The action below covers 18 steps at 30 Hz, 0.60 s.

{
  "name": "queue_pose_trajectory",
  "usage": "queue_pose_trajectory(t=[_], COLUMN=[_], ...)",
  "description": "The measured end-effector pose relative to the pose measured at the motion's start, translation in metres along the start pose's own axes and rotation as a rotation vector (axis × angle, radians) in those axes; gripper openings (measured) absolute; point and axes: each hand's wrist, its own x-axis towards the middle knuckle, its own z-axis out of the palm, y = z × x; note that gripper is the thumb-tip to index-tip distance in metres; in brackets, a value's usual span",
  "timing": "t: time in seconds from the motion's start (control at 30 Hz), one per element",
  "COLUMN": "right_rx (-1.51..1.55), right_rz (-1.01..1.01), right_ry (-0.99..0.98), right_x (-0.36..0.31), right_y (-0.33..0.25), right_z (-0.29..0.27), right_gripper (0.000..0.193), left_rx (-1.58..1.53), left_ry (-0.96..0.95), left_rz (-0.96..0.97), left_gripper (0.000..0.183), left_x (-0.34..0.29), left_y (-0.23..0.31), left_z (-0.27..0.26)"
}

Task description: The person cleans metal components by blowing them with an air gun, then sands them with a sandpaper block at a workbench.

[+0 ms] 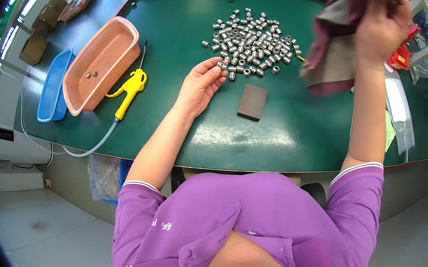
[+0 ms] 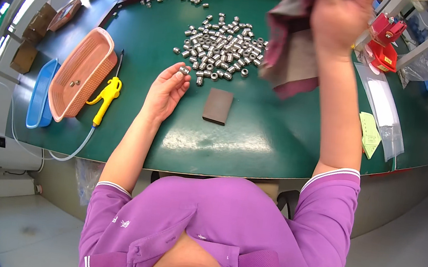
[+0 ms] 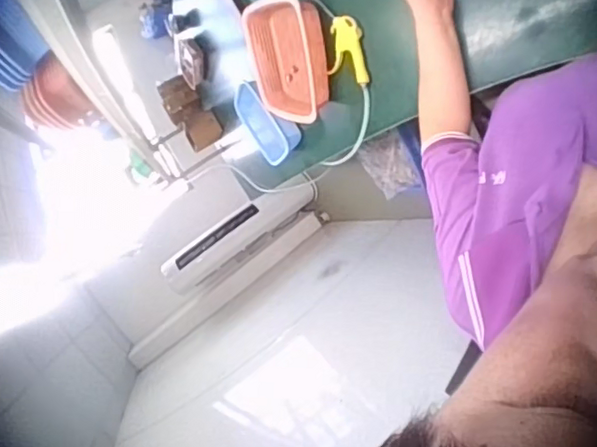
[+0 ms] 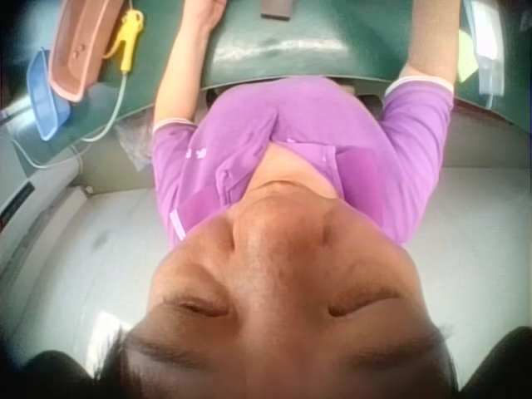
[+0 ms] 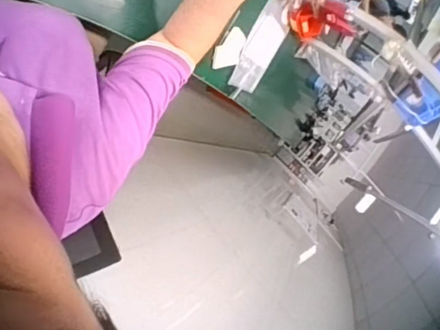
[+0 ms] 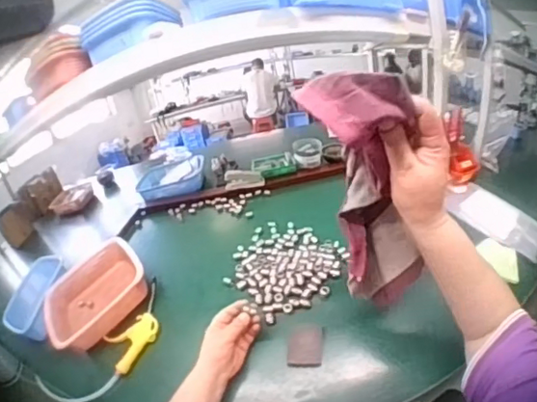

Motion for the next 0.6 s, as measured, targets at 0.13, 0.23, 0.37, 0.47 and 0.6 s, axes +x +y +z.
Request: queue_pose_trajectory(t=[0.13, 0.23, 0.37, 0.47, 0.6], right_rx=[-0.136, -0.157, -0.154, -0.184, -0.064], right_rz=[0.382, 0.439, 0.538, 0.632, 0.938], right_ry=[-0.54, -0.804, -0.563, -0.445, -0.285], right_x=[-0.07, -0.145, -0.18, -0.182, -0.179], right_y=[-0.027, -0.014, -0.008, -0.008, -0.004], right_z=[0.048, 0.08, 0.1, 0.105, 0.11], right_gripper=[0.03, 0.019, 0.018, 0.017, 0.01], left_rx=[0.075, 0.079, 0.054, 0.154, 0.149], left_ry=[0.038, -0.141, -0.02, -0.053, -0.167], left_rz=[0.004, 0.096, 0.216, 0.255, 0.185], left_gripper=[0.027, 0.026, 0.024, 0.033, 0.037], left_x=[0.005, 0.004, 0.002, 0.005, 0.005], left_y=[0.001, 0.01, 0.004, 0.0, 0.002], left_z=[0.009, 0.024, 0.004, 0.001, -0.014])
